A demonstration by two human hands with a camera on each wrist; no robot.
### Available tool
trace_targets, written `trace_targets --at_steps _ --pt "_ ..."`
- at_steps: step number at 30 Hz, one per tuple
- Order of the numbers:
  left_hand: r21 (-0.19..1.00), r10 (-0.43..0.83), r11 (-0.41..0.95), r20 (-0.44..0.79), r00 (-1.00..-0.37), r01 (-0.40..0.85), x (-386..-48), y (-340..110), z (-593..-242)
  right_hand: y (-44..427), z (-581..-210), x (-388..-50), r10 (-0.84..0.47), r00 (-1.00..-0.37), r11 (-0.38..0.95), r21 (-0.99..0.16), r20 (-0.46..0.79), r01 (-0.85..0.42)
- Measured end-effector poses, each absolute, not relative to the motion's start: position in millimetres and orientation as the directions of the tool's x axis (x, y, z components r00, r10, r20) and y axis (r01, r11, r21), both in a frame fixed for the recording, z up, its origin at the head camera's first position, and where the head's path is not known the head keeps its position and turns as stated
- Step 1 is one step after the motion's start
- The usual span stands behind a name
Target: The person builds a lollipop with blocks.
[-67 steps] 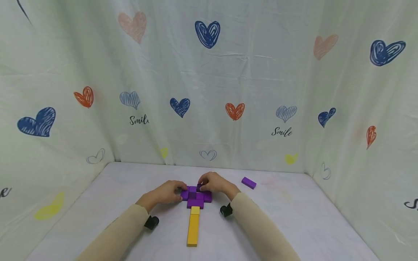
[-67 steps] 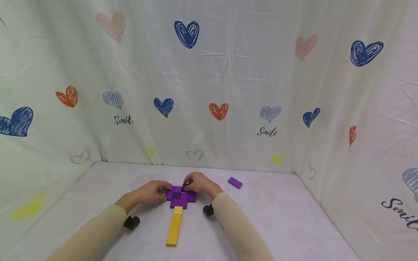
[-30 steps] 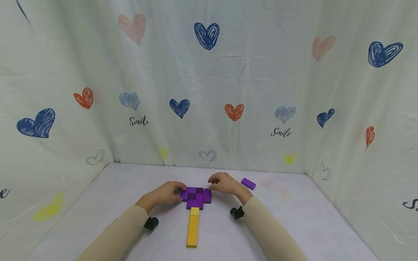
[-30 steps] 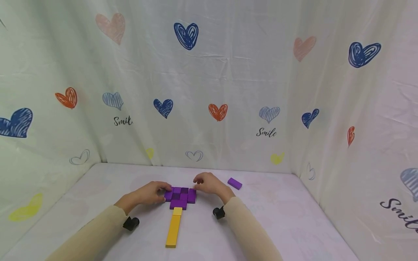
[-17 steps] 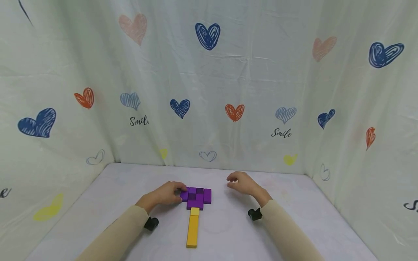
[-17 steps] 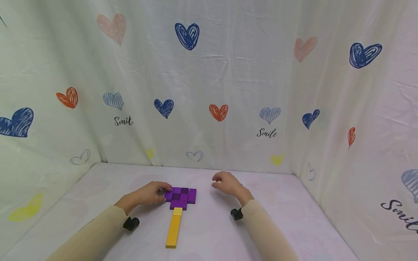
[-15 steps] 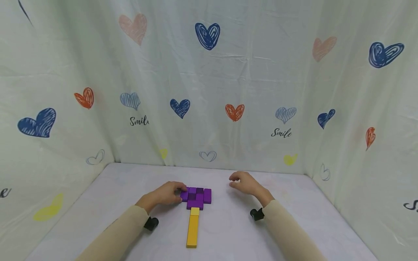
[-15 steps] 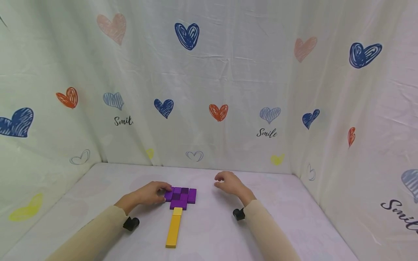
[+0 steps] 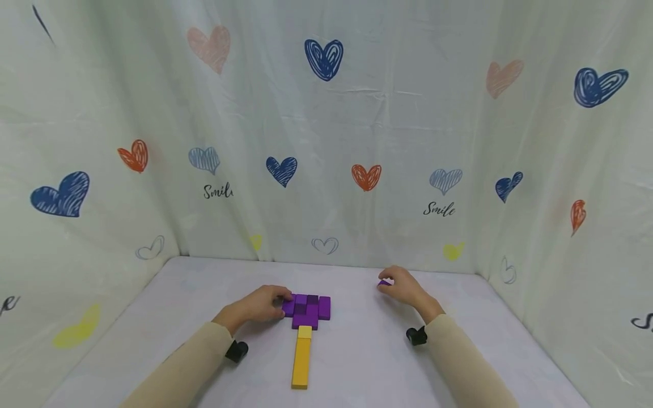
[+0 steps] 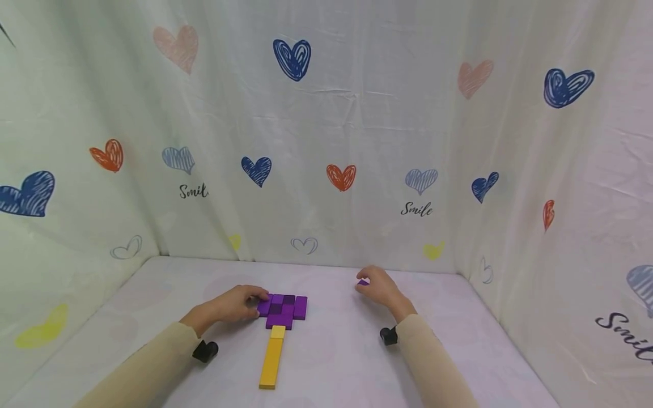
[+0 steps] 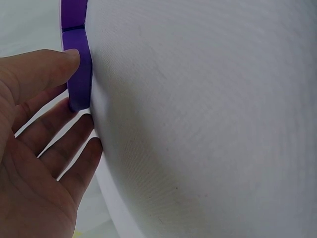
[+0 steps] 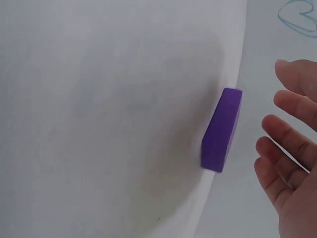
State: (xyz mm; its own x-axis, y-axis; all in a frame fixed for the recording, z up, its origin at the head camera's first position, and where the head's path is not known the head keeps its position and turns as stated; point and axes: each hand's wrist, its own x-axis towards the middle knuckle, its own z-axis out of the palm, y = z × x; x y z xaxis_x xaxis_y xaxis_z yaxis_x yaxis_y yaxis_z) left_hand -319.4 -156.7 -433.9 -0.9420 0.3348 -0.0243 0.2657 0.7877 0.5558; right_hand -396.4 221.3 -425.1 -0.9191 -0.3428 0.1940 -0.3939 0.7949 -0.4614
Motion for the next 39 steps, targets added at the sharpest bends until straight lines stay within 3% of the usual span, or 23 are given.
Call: trace_targets --at_steps 14,21,39 --pt "0.557 0.339 0.787 -0.028 -0.94 0.267 -322.3 -156.8 -435.2 241.2 -438.7 -399.3 -0.283 -0.954 0.867 -0.398 0.102 -0.3" --pt "0.546 0.339 0.793 -0.03 -0.94 0.269 -321.0 -157.0 -435.3 237.7 -438.0 -399.8 -0.301 -0.948 0.861 -0.397 0.104 -0.317" --pt "0.548 0.346 0.789 -0.02 -0.938 0.279 -322.4 -157.3 -434.7 165.3 -433.3 -411.1 -0.41 -0.91 0.812 -0.43 0.06 -0.395"
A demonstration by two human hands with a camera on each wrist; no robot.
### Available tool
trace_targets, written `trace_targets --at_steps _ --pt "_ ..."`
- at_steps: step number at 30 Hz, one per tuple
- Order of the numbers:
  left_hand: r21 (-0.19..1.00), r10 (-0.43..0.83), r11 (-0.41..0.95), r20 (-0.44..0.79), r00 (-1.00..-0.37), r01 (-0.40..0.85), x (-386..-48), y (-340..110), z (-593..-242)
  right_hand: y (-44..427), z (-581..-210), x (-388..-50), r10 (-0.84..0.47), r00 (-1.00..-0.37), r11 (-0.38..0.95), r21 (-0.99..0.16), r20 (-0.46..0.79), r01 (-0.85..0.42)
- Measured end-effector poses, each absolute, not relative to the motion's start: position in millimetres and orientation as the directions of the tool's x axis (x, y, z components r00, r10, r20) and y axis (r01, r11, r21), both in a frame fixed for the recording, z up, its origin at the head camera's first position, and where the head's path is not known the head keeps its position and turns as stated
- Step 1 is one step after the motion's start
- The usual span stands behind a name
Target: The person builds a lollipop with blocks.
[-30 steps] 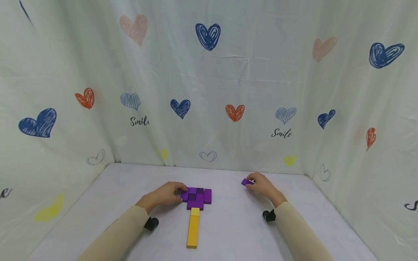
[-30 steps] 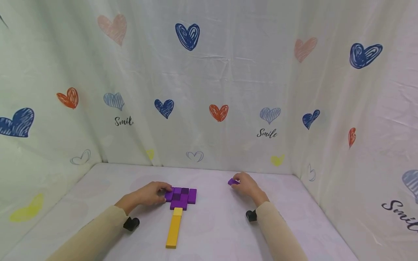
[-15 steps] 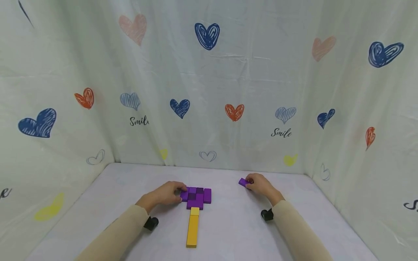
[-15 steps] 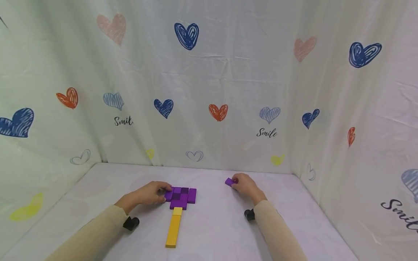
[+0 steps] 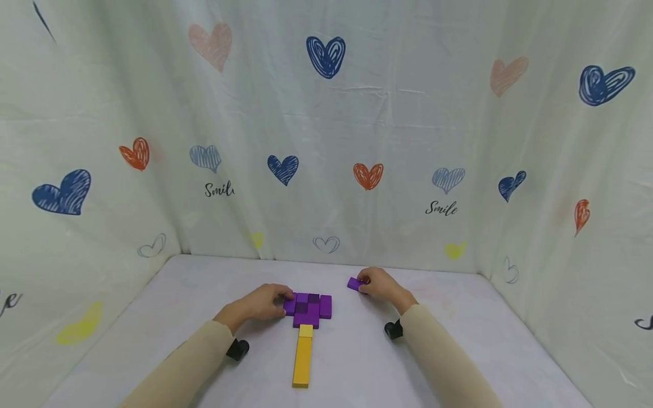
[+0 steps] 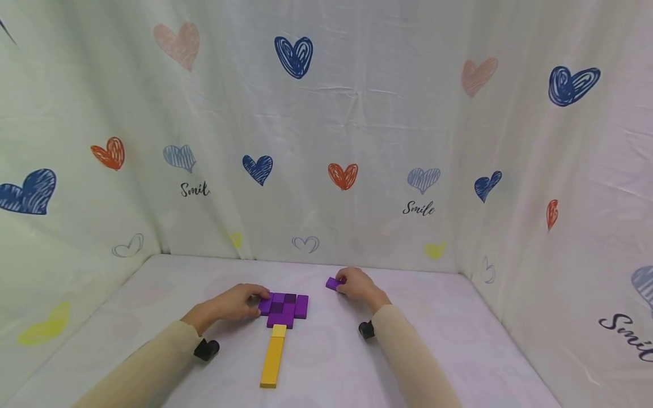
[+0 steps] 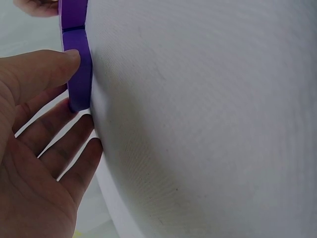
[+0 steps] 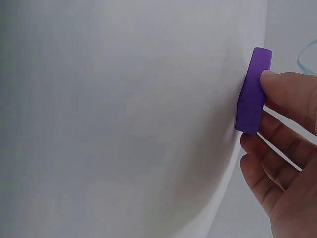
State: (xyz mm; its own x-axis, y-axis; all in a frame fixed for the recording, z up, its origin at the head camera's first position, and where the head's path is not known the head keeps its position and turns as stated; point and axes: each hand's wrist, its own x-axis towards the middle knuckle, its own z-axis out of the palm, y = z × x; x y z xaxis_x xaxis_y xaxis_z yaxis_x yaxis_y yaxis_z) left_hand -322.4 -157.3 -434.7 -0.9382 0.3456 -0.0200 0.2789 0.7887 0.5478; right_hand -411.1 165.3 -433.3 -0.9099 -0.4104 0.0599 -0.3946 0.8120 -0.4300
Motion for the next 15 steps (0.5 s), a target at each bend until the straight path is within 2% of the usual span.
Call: trace_targets --at_steps 15 --pt "0.55 0.342 0.79 -0.031 -0.939 0.269 -322.6 -157.6 -436.2 107.3 -433.8 -416.6 -0.477 -0.879 0.74 -0.537 0.005 -0.404"
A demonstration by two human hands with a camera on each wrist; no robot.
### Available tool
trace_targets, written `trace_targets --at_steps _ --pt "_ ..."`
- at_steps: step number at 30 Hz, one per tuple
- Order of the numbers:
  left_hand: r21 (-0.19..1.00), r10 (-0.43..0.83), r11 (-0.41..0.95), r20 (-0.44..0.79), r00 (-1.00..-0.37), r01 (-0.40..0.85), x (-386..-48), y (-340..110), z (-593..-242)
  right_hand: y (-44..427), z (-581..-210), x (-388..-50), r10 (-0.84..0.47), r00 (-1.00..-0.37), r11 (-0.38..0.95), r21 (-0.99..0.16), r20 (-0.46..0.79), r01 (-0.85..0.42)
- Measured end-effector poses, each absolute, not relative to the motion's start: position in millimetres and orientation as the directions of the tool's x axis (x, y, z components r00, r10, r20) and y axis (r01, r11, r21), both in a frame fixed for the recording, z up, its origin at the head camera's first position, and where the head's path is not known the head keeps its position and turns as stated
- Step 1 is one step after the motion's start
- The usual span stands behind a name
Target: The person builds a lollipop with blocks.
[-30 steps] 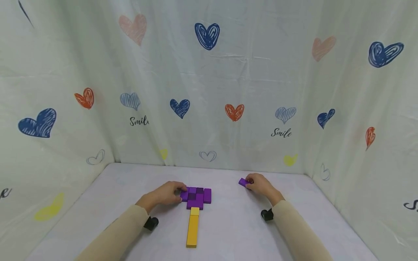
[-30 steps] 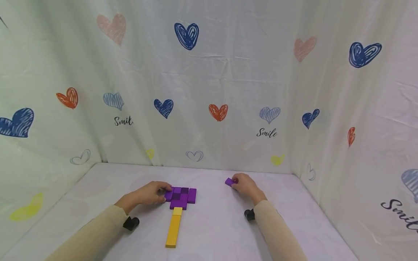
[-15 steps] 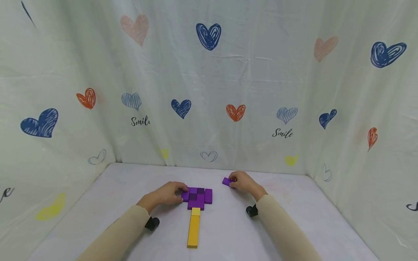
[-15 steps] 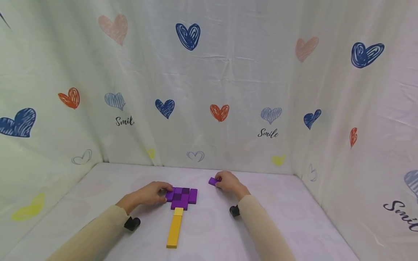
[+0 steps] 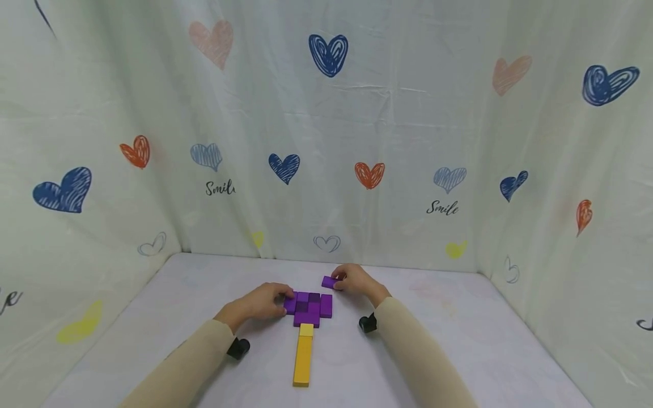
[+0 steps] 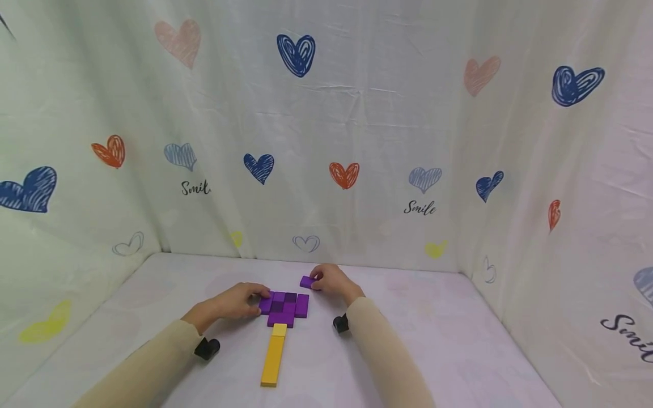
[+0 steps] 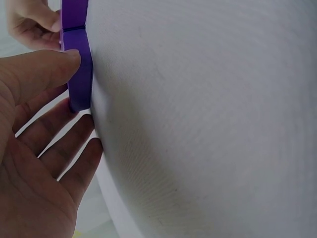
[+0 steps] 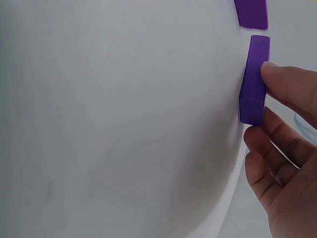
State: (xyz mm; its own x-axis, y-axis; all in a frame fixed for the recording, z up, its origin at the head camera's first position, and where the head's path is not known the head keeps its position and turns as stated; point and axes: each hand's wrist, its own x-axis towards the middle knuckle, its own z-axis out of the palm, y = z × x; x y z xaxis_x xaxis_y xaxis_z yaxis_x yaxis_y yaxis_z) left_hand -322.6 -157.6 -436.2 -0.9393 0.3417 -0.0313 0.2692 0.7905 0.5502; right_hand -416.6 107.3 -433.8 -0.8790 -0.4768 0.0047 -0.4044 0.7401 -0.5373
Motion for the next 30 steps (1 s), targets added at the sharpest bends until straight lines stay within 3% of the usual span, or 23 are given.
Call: trace_targets --at_steps 14,30 --pt "0.55 0.352 0.787 -0.03 -0.935 0.279 -324.9 -158.1 -436.3 63.0 -428.3 -409.3 -0.548 -0.836 0.699 -0.568 -0.036 -0.434" --pt "0.538 0.369 0.786 -0.01 -0.93 0.306 -323.8 -158.7 -434.6 56.1 -432.7 -406.9 -0.588 -0.808 0.685 -0.555 -0.038 -0.472"
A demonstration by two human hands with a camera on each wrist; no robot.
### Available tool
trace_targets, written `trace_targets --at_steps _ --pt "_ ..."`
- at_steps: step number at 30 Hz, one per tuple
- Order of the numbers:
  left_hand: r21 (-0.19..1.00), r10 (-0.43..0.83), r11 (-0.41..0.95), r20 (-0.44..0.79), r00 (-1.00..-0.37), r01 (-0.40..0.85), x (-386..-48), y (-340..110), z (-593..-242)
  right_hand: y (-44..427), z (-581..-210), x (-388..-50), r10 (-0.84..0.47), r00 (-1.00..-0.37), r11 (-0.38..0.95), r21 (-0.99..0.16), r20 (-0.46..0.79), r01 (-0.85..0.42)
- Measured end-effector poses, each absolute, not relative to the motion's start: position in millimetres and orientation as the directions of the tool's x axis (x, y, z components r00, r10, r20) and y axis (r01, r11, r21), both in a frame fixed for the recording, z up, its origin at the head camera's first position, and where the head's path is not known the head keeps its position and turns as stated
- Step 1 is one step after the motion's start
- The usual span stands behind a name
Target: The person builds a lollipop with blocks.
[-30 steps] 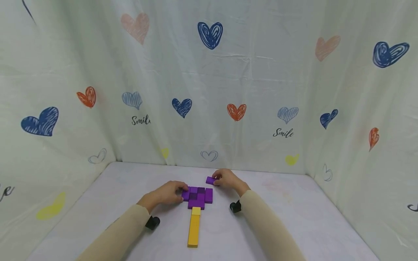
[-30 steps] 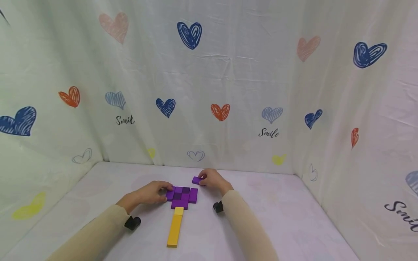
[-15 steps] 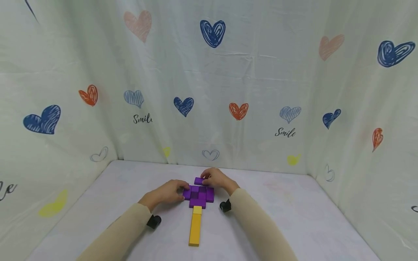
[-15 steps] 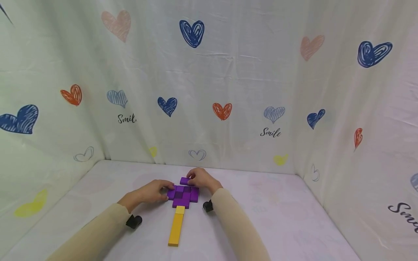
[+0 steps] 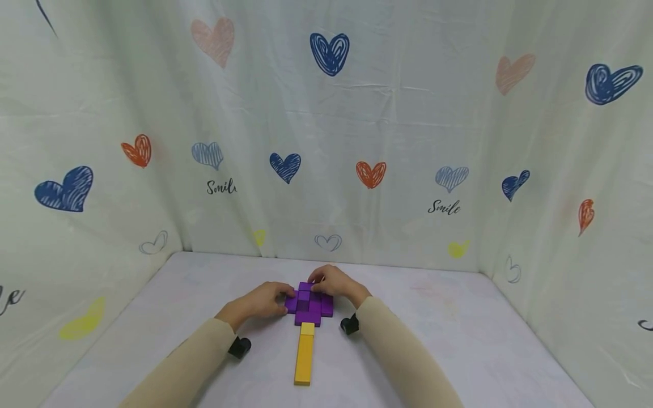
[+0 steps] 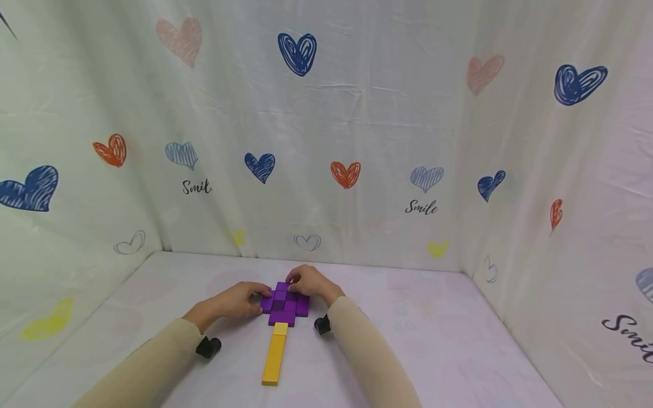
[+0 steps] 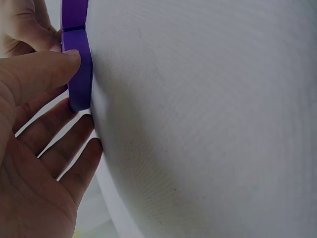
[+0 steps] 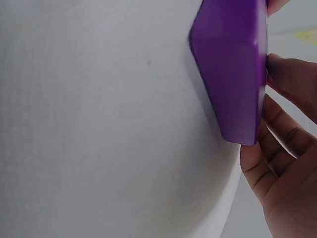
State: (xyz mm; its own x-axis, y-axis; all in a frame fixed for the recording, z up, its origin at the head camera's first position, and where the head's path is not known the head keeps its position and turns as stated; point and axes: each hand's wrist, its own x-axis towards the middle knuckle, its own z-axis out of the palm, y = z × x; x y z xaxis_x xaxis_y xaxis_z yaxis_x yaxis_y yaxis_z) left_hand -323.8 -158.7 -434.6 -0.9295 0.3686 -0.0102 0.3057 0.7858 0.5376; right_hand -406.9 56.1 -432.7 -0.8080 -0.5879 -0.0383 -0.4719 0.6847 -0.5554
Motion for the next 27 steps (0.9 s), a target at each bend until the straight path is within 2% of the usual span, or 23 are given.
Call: trace_targets --at_steps 10,27 --pt "0.532 0.399 0.773 0.016 -0.917 0.346 -328.2 -159.2 -438.6 57.3 -430.6 -405.7 -0.606 -0.795 0.672 -0.552 -0.027 -0.494" --pt "0.529 0.385 0.783 0.002 -0.923 0.328 -326.8 -158.7 -435.8 59.6 -432.1 -406.3 -0.612 -0.791 0.658 -0.573 -0.027 -0.489"
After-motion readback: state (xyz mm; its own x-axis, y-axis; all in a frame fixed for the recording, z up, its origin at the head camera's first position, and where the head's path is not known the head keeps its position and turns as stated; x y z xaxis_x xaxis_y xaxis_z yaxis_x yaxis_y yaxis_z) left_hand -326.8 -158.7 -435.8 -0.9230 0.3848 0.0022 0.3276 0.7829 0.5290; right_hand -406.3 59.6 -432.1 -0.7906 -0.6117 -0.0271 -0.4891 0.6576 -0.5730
